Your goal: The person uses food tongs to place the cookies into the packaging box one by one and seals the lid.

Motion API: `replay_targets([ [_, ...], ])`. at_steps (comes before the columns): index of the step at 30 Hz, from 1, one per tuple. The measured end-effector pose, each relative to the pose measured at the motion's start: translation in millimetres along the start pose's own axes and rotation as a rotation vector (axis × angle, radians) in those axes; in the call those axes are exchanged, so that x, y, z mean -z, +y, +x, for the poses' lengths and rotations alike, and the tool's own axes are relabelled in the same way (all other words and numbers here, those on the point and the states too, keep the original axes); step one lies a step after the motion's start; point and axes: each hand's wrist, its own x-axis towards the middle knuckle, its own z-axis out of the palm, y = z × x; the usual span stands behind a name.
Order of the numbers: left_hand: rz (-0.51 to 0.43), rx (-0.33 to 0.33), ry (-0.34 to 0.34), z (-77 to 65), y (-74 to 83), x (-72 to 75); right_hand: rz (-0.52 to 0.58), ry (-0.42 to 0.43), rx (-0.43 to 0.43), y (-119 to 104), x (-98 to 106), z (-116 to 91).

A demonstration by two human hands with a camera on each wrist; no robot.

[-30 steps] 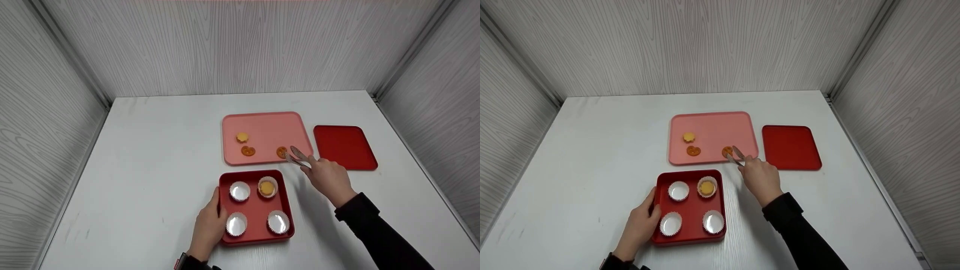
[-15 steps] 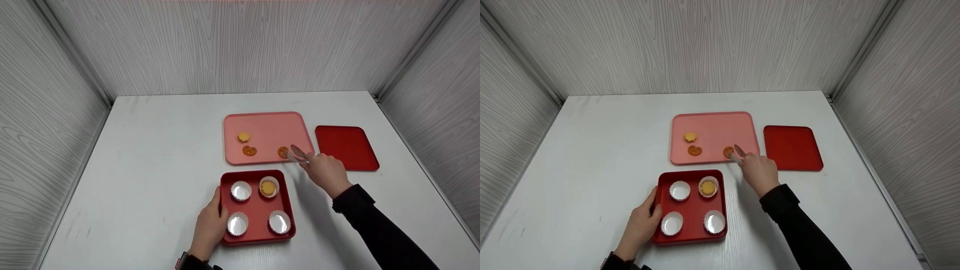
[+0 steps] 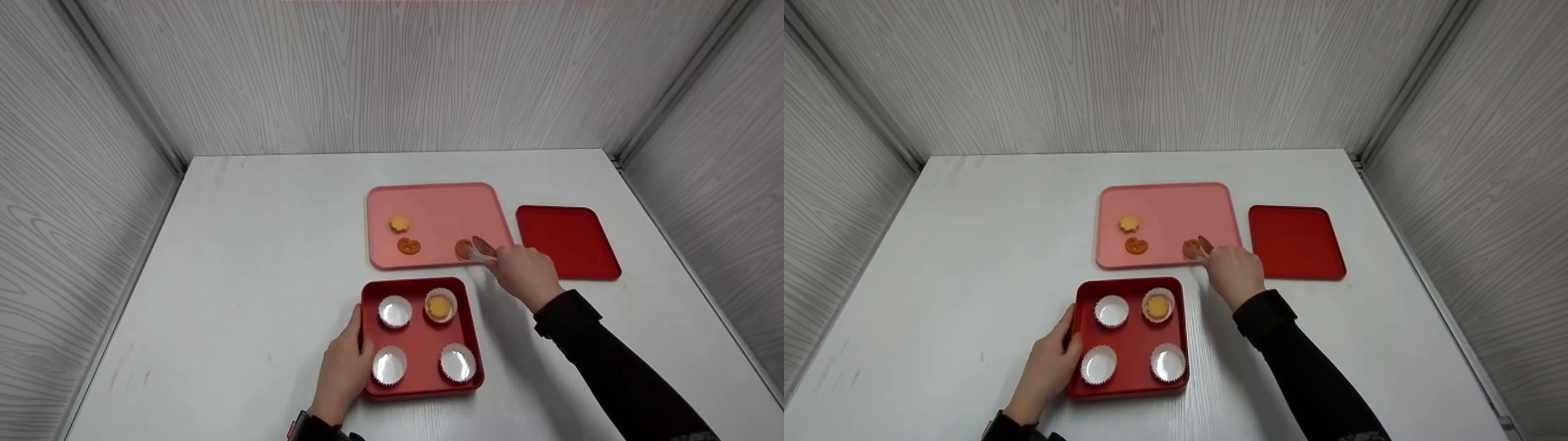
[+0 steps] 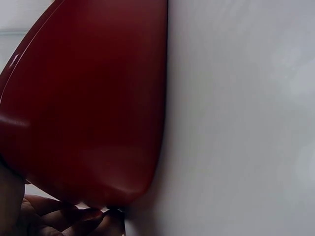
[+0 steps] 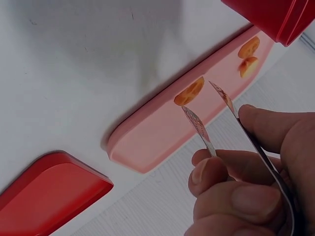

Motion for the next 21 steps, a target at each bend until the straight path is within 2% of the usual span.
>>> replay_targets([
  [9, 0.004, 0.012, -0.007, 0.3, -0.4, -0.3, -0.003, -0.061, 0.001, -4.6, 2.2, 5.8],
  [21, 0.005, 0.016, -0.009, 0.8, 0.1, 1.5, -0.042, -0.054, 0.003, -9.7, 0.8, 11.1],
])
